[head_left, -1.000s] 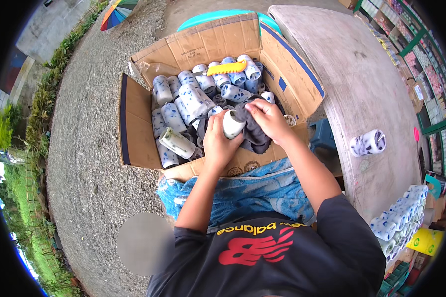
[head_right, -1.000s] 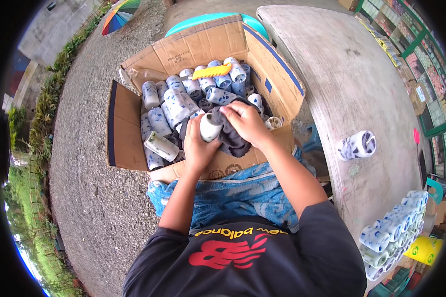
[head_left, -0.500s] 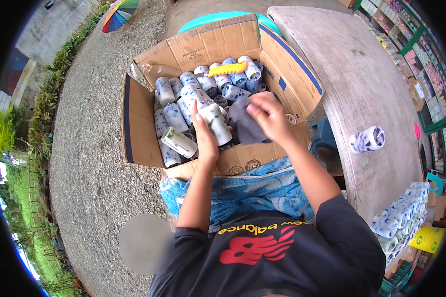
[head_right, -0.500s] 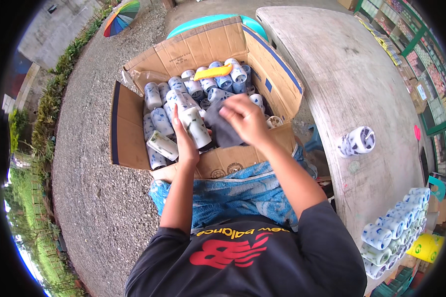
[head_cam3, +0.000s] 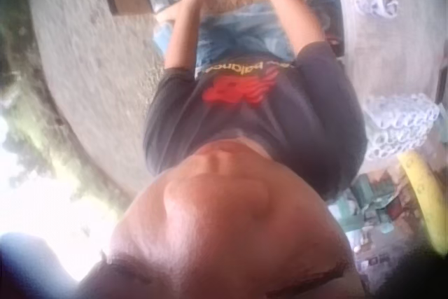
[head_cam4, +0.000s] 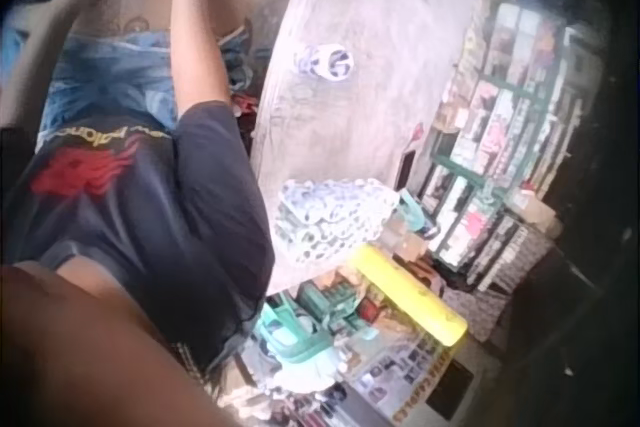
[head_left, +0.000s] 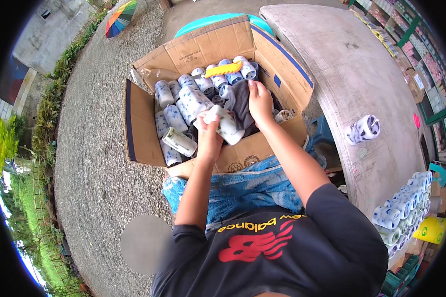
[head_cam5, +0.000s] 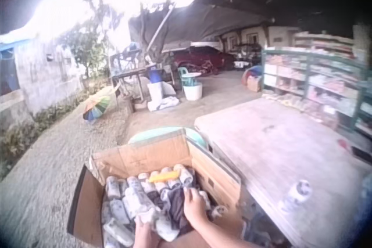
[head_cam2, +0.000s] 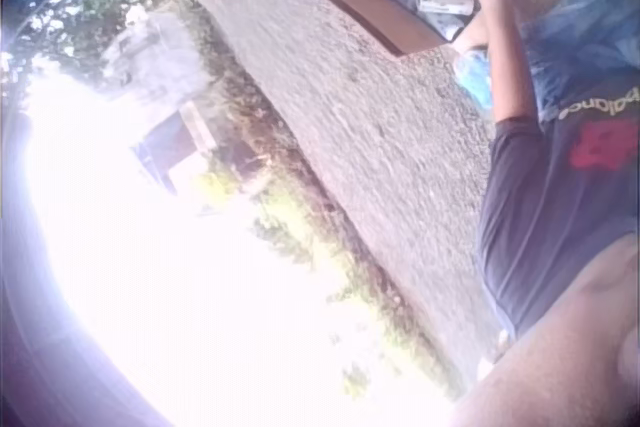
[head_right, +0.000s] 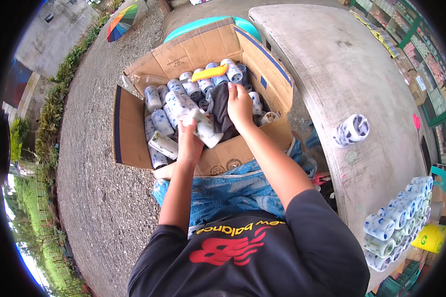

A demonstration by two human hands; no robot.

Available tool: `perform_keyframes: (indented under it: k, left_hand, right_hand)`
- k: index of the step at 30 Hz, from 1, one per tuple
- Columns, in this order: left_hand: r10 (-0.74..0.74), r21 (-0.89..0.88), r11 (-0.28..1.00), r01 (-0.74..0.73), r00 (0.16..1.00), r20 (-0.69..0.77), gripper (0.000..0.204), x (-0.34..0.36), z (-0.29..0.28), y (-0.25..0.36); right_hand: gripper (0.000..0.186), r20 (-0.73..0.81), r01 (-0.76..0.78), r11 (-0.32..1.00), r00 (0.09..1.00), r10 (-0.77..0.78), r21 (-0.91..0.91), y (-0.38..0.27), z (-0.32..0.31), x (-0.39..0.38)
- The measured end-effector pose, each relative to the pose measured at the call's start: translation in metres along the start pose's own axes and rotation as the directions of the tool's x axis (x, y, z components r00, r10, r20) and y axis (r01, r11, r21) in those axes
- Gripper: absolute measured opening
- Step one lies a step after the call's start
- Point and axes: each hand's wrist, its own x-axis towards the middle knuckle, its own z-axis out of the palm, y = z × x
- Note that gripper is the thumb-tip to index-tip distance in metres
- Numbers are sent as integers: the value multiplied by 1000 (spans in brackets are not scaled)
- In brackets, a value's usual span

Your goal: The person unwraps multiple patterned paper cups from a cardboard box using a small orange tool to cut the wrapping. The person places the unwrapped cups on a nearby table and continues the process with additional cups from the box.

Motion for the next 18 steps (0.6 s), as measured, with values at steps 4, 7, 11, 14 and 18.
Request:
perform_keyframes:
  k: [4, 7, 11, 14, 18]
  left_hand:
    - [-42, -426, 905, -12, 992, -117, 38, 13, -8, -17]
    - [-211, -459, 868, 187, 977, 0, 40, 4, 3, -22]
    - [-183, -147, 971, 189, 982, 51, 42, -5, 36, -5]
    - [-160, -154, 976, 151, 986, -53, 42, 2, 37, -11]
    - [-162, -401, 913, 66, 965, -209, 54, 30, -10, -13]
  right_hand:
    - [27, 299, 196, 934, 910, -287, 299, -34, -22, -61]
    - [49, 450, 460, 876, 759, -471, 142, -33, -37, -65]
    - [55, 799, -539, 791, 592, 110, 290, -27, -45, -23]
    - [55, 767, -411, 850, 641, 13, 329, -32, -45, -24]
    - [49, 773, -127, 984, 634, -18, 127, -29, -49, -49]
